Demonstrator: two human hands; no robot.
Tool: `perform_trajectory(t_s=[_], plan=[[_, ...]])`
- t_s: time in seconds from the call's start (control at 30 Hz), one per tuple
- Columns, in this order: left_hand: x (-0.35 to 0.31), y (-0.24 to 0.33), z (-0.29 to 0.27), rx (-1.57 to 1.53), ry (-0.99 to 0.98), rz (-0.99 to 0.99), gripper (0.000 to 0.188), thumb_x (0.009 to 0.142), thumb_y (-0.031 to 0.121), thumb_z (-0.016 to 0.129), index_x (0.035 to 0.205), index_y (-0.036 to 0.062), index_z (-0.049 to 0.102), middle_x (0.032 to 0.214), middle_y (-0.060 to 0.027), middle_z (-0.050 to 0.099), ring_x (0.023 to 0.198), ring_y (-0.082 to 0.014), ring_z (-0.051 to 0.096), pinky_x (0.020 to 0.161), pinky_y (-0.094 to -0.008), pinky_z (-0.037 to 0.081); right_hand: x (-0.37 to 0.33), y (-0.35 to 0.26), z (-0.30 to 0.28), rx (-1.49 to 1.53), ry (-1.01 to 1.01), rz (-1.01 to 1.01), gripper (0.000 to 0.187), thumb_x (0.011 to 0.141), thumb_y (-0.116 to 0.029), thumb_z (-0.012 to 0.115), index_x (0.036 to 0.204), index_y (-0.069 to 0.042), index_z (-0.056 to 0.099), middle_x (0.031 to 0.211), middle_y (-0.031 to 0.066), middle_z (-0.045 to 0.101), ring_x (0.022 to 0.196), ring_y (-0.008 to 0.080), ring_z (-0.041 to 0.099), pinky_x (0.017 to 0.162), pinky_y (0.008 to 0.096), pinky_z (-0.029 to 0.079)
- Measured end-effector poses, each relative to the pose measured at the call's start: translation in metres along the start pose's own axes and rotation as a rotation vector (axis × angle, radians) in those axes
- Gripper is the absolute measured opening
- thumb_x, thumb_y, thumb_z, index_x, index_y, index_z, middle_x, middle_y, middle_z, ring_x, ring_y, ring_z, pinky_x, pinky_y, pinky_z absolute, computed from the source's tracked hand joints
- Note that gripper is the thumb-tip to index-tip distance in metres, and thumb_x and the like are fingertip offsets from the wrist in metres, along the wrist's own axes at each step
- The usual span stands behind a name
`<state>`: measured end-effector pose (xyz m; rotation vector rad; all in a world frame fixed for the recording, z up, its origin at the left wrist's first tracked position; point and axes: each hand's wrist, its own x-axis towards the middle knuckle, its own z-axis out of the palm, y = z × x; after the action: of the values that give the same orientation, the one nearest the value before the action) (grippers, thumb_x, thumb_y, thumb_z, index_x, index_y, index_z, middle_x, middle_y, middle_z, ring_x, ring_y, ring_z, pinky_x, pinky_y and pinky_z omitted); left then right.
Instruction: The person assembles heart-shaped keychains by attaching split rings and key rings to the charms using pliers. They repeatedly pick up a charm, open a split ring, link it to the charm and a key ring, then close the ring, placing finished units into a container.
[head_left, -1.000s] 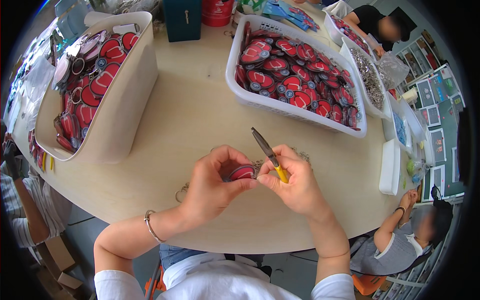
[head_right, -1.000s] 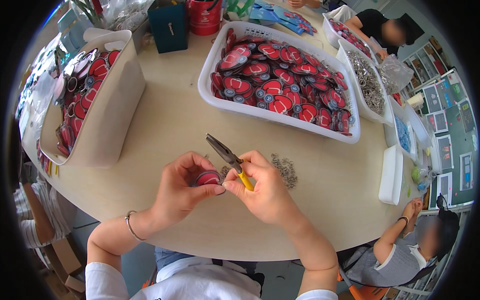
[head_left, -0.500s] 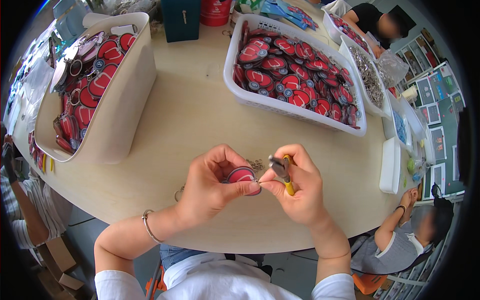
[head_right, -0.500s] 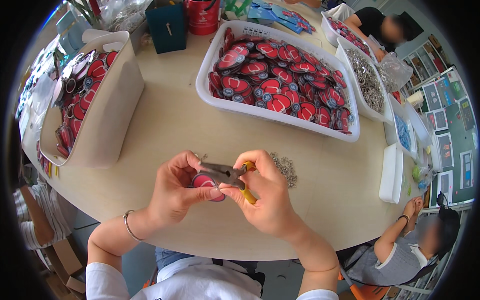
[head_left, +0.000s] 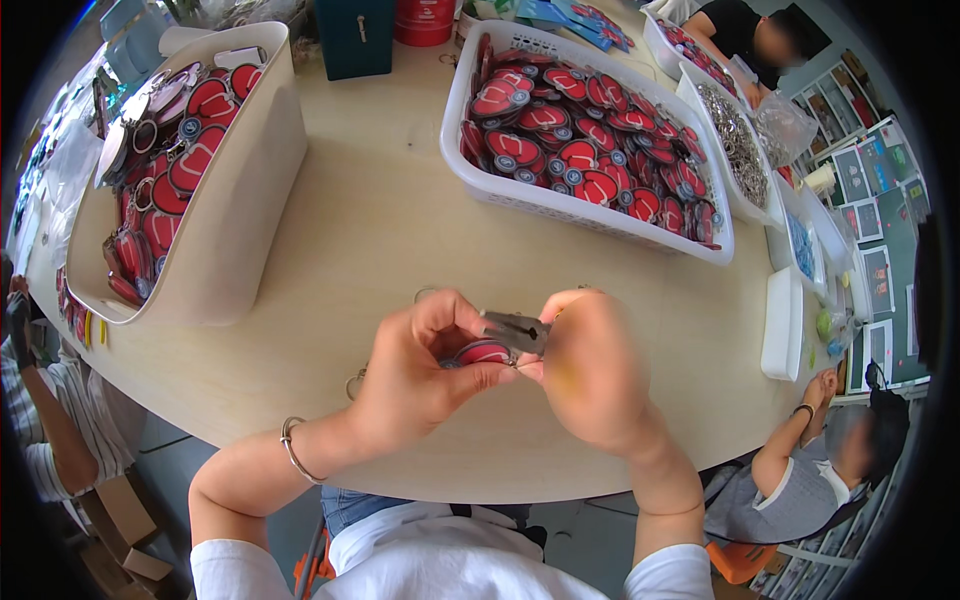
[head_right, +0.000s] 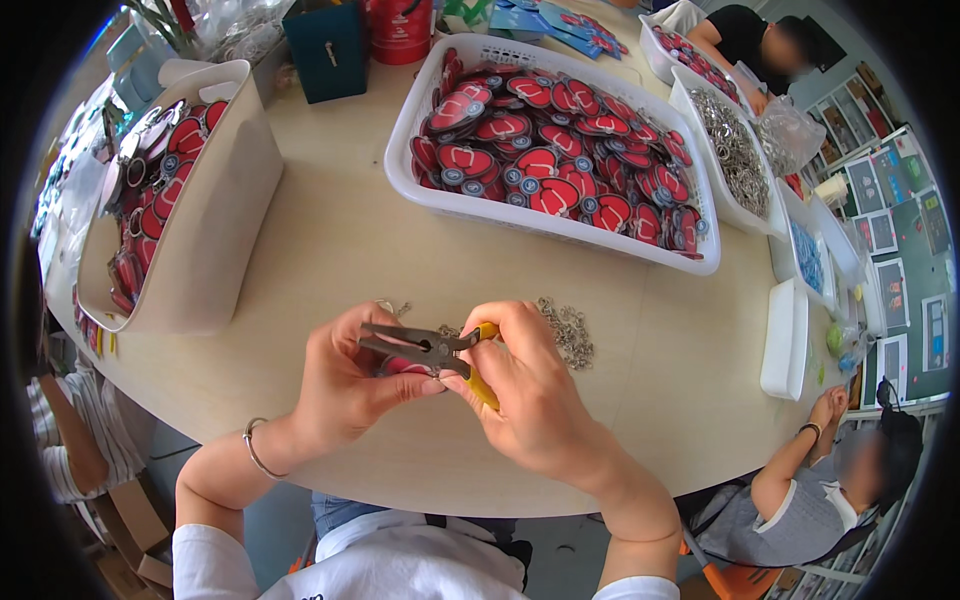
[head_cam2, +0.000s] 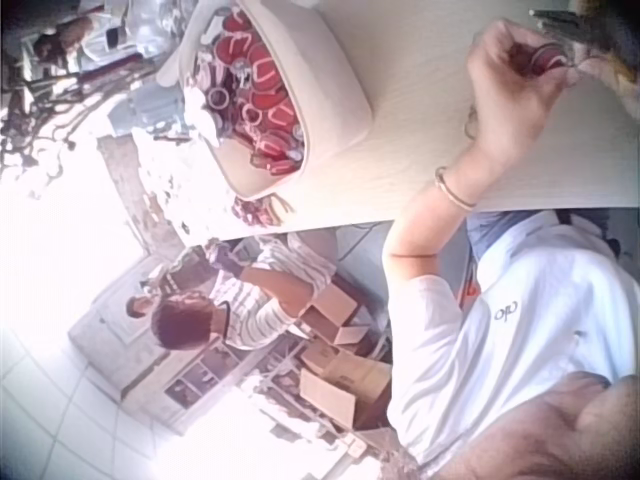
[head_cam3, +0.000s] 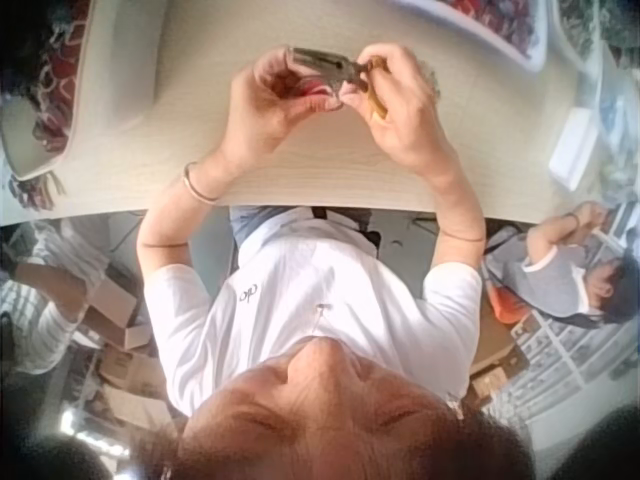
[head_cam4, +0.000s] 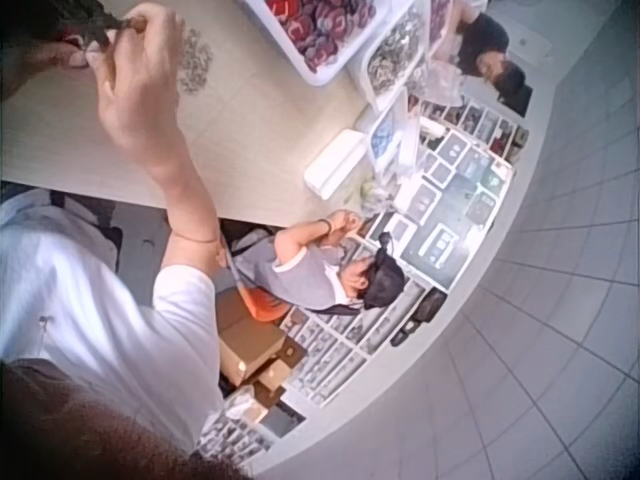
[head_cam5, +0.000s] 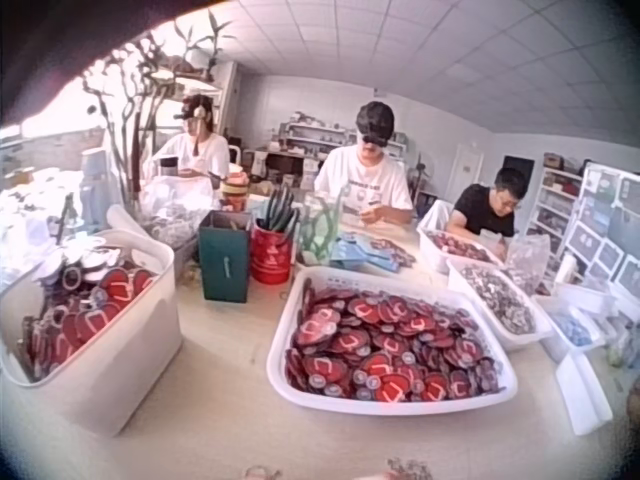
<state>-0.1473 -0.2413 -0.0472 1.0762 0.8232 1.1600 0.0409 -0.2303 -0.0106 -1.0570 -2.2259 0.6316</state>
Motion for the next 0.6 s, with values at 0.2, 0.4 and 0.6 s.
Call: perform_trajectory(t_s=[0.2,0.4,0.6], plan=[[-0.003,0.001,0.000,0.119,-0.023,0.089,0.020,0.076,-0.008,0.073,0.088,-0.0006,0.058,0.089,-0.0069,0.064,0.084,-0.0120,0.065,0.075,-0.0270,0.057,0.000,-0.001,-0.007,0.365,-0.132,0.267,0.010,0.087,-0.004,0.066,0.089,0.002,0.059,0.101,0.0097,0.049,0.085,0.0185,0.054,0.076,0.0302,0.046],[-0.001,-0.002,-0.003,0.409,-0.083,0.419,0.021,0.071,-0.011,0.074,0.084,-0.0017,0.060,0.085,-0.0087,0.065,0.075,-0.0174,0.068,0.068,-0.0272,0.058,0.001,0.009,-0.007,0.471,-0.174,0.280,0.009,0.087,-0.005,0.066,0.089,0.001,0.059,0.102,0.0080,0.049,0.086,0.0190,0.055,0.076,0.0300,0.047],[-0.002,-0.004,-0.002,0.674,0.017,0.468,0.020,0.070,-0.007,0.076,0.085,0.0002,0.065,0.083,-0.0109,0.067,0.068,-0.0191,0.066,0.056,-0.0272,0.054,-0.004,-0.003,0.012,0.211,0.109,0.182,0.008,0.087,-0.003,0.065,0.090,0.001,0.059,0.103,0.0104,0.048,0.085,0.0214,0.056,0.075,0.0313,0.047]])
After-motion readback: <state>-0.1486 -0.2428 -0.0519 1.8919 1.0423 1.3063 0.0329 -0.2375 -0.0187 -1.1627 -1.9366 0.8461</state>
